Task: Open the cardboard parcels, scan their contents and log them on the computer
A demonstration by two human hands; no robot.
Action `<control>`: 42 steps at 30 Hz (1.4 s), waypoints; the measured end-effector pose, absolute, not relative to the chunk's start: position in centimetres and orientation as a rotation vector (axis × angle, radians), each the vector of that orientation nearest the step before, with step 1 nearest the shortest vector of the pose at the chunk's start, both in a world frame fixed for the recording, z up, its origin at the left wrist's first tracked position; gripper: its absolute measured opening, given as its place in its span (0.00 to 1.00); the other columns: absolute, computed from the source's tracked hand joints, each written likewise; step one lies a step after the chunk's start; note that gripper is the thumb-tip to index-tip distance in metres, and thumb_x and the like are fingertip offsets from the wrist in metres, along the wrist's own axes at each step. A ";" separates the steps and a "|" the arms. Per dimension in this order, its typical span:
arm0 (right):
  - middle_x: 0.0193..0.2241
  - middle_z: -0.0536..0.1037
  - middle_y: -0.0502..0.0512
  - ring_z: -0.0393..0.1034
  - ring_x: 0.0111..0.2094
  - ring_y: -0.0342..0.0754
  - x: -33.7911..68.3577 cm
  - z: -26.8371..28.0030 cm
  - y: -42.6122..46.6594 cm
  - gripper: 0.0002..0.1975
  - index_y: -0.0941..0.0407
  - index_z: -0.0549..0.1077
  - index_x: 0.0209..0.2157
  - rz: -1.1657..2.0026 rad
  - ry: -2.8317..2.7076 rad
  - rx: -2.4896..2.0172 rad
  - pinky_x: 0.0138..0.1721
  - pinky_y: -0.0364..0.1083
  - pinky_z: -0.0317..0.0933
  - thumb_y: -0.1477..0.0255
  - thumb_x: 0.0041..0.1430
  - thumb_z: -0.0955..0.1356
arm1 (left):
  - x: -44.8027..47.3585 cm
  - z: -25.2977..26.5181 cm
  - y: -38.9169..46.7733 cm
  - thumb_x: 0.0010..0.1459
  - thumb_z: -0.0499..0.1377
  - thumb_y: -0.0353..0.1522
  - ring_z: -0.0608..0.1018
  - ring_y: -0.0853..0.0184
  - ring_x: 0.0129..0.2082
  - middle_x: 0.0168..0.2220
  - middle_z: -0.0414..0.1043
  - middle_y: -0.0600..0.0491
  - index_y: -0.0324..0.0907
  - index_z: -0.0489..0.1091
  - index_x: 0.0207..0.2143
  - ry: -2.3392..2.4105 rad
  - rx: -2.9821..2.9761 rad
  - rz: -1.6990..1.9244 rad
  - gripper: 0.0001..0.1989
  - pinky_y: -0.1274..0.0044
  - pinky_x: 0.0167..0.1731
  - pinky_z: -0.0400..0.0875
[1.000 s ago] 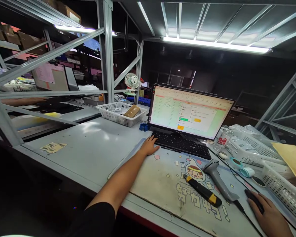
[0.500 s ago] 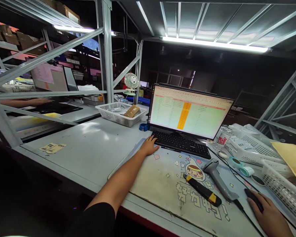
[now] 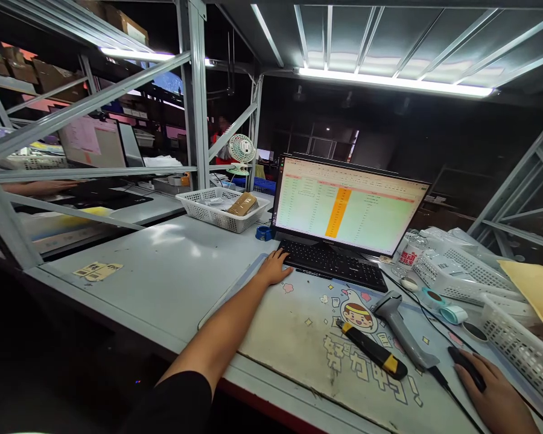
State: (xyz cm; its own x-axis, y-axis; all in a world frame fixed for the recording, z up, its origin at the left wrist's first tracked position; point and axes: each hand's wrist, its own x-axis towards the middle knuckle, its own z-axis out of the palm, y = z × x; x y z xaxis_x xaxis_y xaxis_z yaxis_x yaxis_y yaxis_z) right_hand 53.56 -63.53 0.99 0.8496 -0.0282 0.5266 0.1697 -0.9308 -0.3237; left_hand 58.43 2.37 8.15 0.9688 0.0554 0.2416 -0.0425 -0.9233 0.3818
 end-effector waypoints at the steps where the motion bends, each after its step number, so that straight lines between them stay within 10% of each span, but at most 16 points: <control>1: 0.56 0.79 0.67 0.77 0.55 0.69 53.5 1.0 -63.5 0.37 0.55 0.80 0.53 -0.766 -0.106 -2.669 0.57 0.65 0.71 0.42 0.60 0.60 | 58.4 8.2 2.4 0.68 0.56 0.50 0.54 0.44 0.77 0.79 0.47 0.44 0.43 0.59 0.74 0.008 2.724 0.349 0.38 0.56 0.74 0.56; 42: 0.59 0.77 0.58 0.76 0.52 0.59 49.8 4.6 -59.5 0.25 0.52 0.78 0.58 -0.786 0.277 -2.872 0.48 0.55 0.71 0.59 0.66 0.62 | 59.6 7.9 2.5 0.70 0.57 0.50 0.59 0.44 0.75 0.77 0.52 0.40 0.39 0.61 0.73 -0.008 2.810 0.413 0.37 0.57 0.72 0.61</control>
State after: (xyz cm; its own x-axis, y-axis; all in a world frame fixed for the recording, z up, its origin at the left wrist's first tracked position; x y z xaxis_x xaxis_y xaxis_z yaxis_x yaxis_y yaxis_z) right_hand 49.79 -59.55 4.64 0.8454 -0.2168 0.4881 -0.1376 -0.9715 -0.1930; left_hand 59.62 2.49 7.90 0.9586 0.0379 0.2822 -0.0485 -0.9549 0.2928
